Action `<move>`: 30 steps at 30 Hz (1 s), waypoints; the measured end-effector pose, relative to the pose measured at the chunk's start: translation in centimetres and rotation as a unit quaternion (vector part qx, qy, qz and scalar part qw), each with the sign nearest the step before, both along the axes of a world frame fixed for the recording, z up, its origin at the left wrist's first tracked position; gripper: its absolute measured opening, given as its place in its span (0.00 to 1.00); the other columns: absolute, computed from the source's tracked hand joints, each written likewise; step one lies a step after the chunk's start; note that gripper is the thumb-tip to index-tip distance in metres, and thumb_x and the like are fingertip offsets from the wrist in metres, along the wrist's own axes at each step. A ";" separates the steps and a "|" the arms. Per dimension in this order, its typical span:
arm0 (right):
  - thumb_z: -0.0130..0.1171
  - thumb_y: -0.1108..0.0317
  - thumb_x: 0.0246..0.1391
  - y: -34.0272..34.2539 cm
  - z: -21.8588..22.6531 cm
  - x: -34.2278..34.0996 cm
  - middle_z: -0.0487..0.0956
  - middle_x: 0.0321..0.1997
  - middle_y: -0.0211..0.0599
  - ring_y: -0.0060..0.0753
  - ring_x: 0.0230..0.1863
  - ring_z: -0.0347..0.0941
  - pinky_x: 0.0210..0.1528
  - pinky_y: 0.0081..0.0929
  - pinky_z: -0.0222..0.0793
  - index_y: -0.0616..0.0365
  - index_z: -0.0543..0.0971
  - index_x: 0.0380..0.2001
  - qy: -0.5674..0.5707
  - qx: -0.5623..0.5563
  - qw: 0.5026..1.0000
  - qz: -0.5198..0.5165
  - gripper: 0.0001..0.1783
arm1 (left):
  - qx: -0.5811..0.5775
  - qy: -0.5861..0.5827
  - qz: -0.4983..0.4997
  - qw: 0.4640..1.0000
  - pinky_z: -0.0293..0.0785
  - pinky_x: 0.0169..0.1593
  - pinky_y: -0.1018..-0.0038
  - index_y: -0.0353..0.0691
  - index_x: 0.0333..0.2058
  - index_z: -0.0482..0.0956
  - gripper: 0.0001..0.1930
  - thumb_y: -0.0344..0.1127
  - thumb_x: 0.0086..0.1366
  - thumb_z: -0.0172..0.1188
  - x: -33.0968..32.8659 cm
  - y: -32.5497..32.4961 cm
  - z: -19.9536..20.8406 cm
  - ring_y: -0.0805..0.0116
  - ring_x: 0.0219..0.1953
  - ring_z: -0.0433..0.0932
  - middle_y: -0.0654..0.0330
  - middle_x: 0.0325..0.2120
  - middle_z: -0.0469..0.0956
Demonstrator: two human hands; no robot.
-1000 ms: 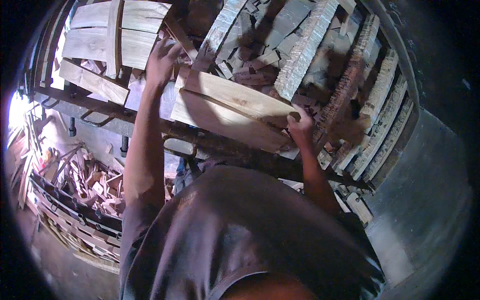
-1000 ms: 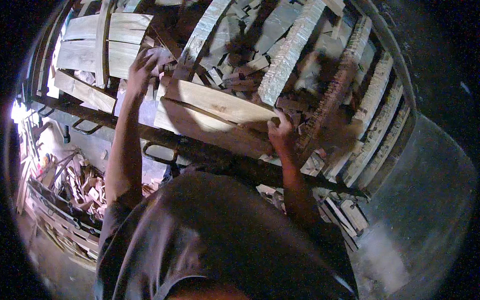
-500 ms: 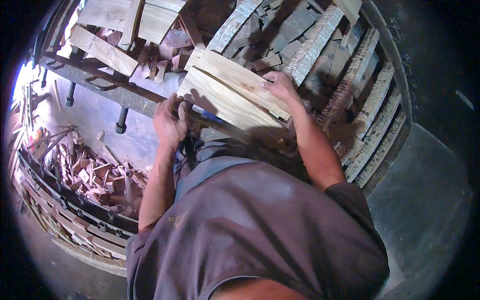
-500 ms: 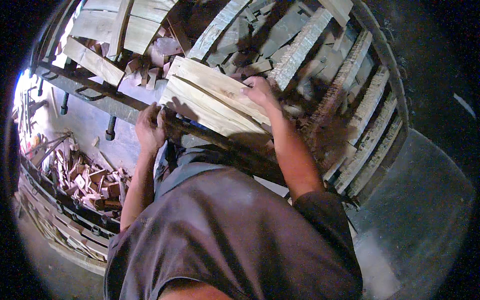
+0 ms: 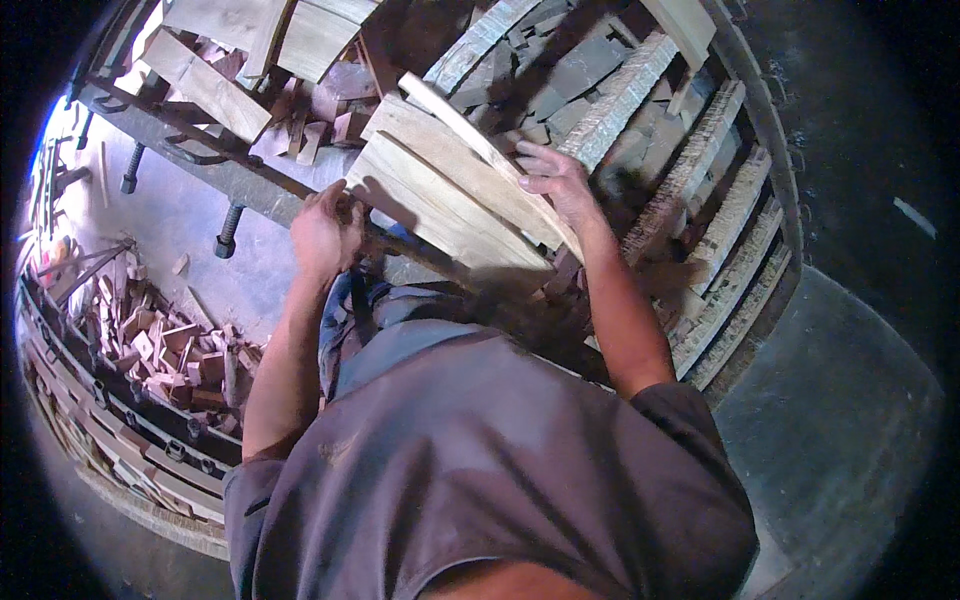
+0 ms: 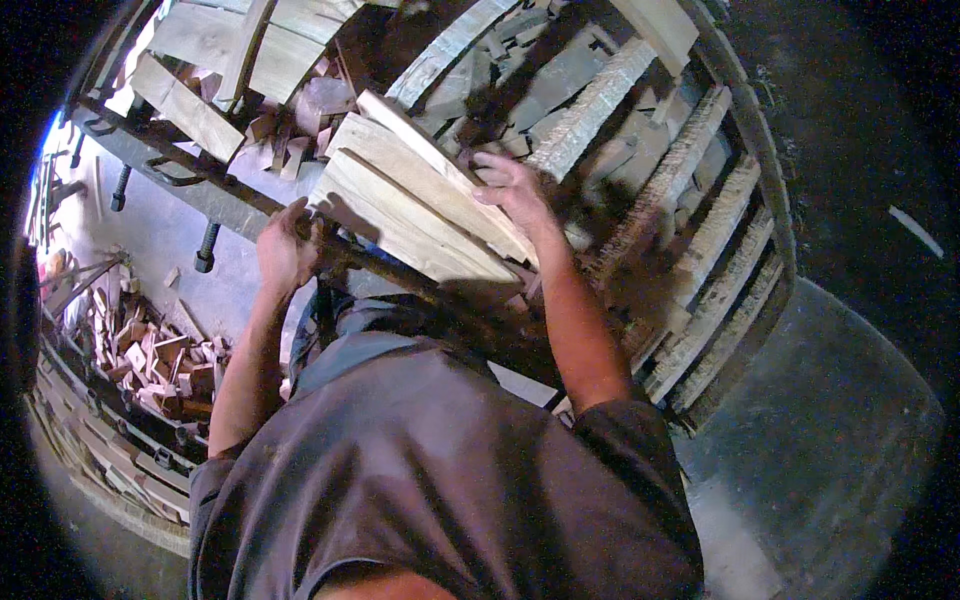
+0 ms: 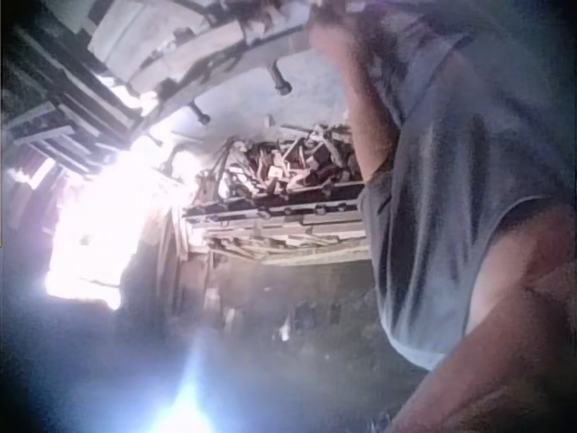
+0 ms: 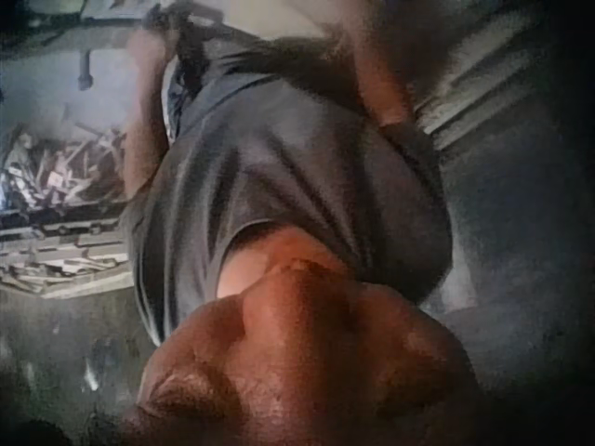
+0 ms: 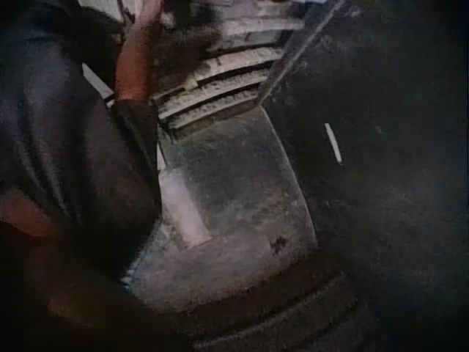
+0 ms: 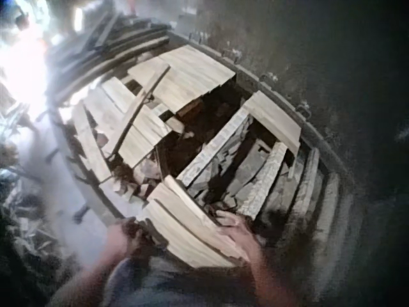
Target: The person picks up wooden planks from a pile and stacks them on a workbench. They repeatedly lift, align, and place the planks into a growing stack, occasionally moving to different areas to gather more pieces.
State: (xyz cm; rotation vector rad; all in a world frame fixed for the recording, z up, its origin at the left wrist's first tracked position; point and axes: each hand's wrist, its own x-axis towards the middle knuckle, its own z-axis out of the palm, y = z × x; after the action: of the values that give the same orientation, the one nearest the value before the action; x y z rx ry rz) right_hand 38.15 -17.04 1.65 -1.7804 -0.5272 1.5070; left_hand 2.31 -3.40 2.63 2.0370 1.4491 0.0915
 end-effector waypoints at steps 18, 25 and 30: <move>0.63 0.45 0.59 0.4 -0.7 -1.8 0.78 0.61 0.56 0.49 0.57 0.80 0.59 0.43 0.79 0.65 0.66 0.69 0.369 0.144 0.910 -0.120 0.45 | -0.002 0.000 -0.023 1.000 0.79 0.52 0.59 0.38 0.55 0.81 0.23 0.41 0.63 0.65 0.5 0.4 1.1 0.47 0.45 0.83 0.47 0.42 0.84; 0.62 0.44 0.59 1.4 -0.1 0.8 0.76 0.62 0.61 0.50 0.55 0.81 0.58 0.41 0.79 0.72 0.66 0.67 0.312 0.130 0.939 -0.062 0.46 | -0.005 -0.007 0.001 1.000 0.79 0.52 0.56 0.38 0.52 0.83 0.22 0.40 0.60 0.63 0.4 0.2 0.5 0.44 0.46 0.82 0.44 0.42 0.84; 0.52 0.40 0.65 1.6 -1.3 2.7 0.74 0.63 0.62 0.49 0.55 0.79 0.57 0.40 0.77 0.71 0.62 0.70 0.341 0.055 0.936 -0.066 0.47 | -0.001 0.002 -0.001 1.000 0.79 0.52 0.56 0.39 0.54 0.82 0.24 0.41 0.59 0.64 0.1 0.2 -0.1 0.44 0.46 0.82 0.45 0.42 0.83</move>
State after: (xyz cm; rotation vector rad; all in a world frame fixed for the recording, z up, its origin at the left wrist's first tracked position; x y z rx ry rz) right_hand 40.85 -15.45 0.39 -1.0742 -0.1315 1.8208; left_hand 2.42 -3.23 2.50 2.0391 1.4492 0.0845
